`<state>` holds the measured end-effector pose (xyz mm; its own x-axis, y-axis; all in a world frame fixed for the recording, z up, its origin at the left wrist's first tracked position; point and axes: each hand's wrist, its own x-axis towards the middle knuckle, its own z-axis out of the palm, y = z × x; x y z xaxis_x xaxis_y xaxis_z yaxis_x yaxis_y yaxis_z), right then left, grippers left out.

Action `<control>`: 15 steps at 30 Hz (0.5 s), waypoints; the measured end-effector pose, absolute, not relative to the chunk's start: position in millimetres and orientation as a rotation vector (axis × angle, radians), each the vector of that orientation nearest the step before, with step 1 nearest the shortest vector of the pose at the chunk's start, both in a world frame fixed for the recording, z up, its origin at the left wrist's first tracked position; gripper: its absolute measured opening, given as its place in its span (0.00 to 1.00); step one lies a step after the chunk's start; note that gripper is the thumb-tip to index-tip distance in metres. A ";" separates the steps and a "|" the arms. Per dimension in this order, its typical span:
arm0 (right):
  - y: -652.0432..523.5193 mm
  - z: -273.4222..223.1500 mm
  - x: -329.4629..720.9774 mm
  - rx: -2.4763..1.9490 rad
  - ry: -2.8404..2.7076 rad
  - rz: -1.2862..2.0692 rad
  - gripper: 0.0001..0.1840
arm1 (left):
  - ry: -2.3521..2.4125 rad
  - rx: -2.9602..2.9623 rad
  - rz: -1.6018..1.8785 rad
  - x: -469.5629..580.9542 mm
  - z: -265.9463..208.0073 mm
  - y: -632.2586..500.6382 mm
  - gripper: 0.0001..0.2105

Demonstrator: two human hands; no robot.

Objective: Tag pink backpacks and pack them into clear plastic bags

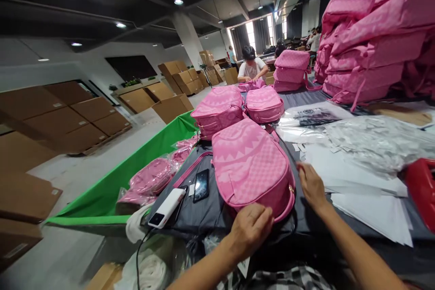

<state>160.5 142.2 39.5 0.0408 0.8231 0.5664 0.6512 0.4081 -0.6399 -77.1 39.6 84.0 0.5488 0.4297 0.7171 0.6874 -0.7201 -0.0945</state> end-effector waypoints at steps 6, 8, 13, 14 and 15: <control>75.8 -27.7 150.3 -1.303 -1.789 0.177 0.21 | -1.432 -2.694 -0.343 -22.6 49.9 45.8 0.08; 86.8 -31.2 145.8 -1.328 -1.779 0.164 0.17 | -1.538 -2.763 -0.166 -6.3 51.0 58.5 0.10; 107.0 -21.5 155.1 -1.200 -1.850 0.154 0.13 | -1.710 -2.903 -0.108 -2.3 71.7 78.1 0.16; 105.4 -23.3 158.0 -1.167 -1.885 0.182 0.14 | -1.789 -2.916 -0.142 -4.1 77.3 80.1 0.15; 102.4 -27.4 159.8 -1.156 -1.910 0.223 0.15 | -1.867 -2.931 -0.184 -5.3 83.0 81.8 0.14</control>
